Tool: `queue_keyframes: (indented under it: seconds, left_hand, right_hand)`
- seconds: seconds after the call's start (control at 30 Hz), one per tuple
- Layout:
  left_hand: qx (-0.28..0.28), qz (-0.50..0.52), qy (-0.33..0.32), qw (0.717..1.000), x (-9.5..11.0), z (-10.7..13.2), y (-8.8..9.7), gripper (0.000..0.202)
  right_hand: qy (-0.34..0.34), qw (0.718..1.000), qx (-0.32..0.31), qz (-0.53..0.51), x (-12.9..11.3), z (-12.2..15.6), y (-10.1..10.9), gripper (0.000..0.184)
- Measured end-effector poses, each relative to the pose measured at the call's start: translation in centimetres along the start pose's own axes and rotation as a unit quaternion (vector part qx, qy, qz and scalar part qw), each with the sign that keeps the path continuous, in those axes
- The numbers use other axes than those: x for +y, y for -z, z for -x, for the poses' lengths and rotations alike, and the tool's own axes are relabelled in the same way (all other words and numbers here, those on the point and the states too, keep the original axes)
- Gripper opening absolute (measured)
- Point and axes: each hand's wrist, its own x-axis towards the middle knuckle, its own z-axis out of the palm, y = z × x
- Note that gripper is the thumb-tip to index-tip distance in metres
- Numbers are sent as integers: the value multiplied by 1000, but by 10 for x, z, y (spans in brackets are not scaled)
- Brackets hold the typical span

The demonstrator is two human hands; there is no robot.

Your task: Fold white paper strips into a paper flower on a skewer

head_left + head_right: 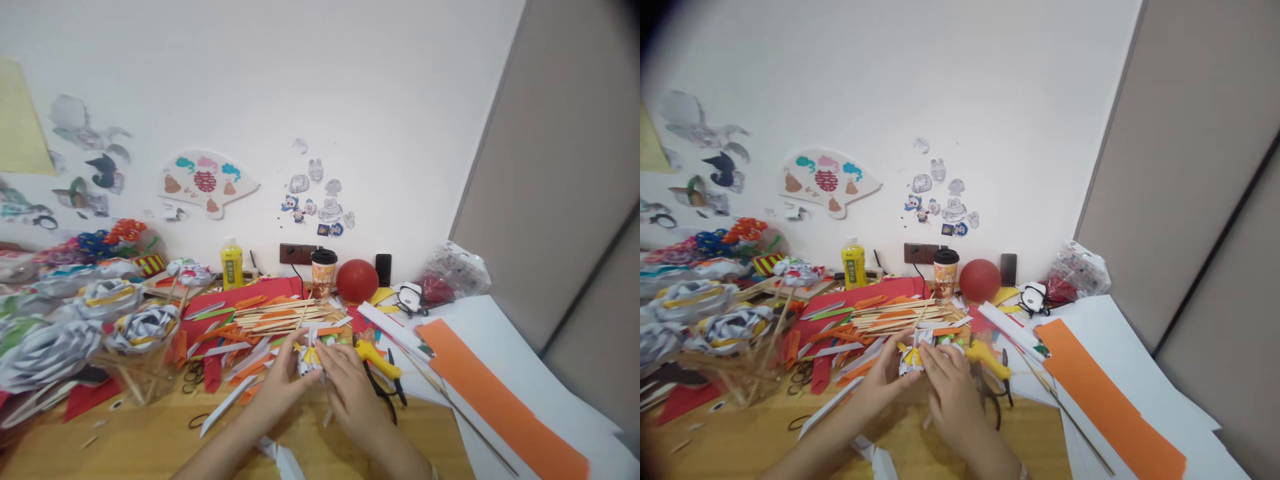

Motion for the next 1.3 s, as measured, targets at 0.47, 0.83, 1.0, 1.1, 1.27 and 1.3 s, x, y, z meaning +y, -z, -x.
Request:
queue_keyframes:
  seconds: [0.47,0.83,1.0,1.1,1.27,1.3]
  left_hand:
    - [-4,-66,1,998,4,3,-1,56]
    - [-16,-147,-5,989,13,6,-2,55]
    - [-13,-180,-11,983,19,7,-3,56]
    - [-14,-199,-15,980,22,7,-4,55]
    - [-18,-240,-43,970,23,8,-4,54]
    - [-23,-248,-48,967,23,9,-4,54]
  right_hand:
    - [-24,997,50,-44,-3,2,2,42]
    - [-48,990,97,-94,-5,0,5,28]
    - [-51,986,115,-110,-6,-2,6,20]
    - [-49,989,104,-95,-7,-3,8,19]
    - [-67,989,105,-84,-7,-3,7,16]
    - [-70,987,110,-92,-6,-3,6,15]
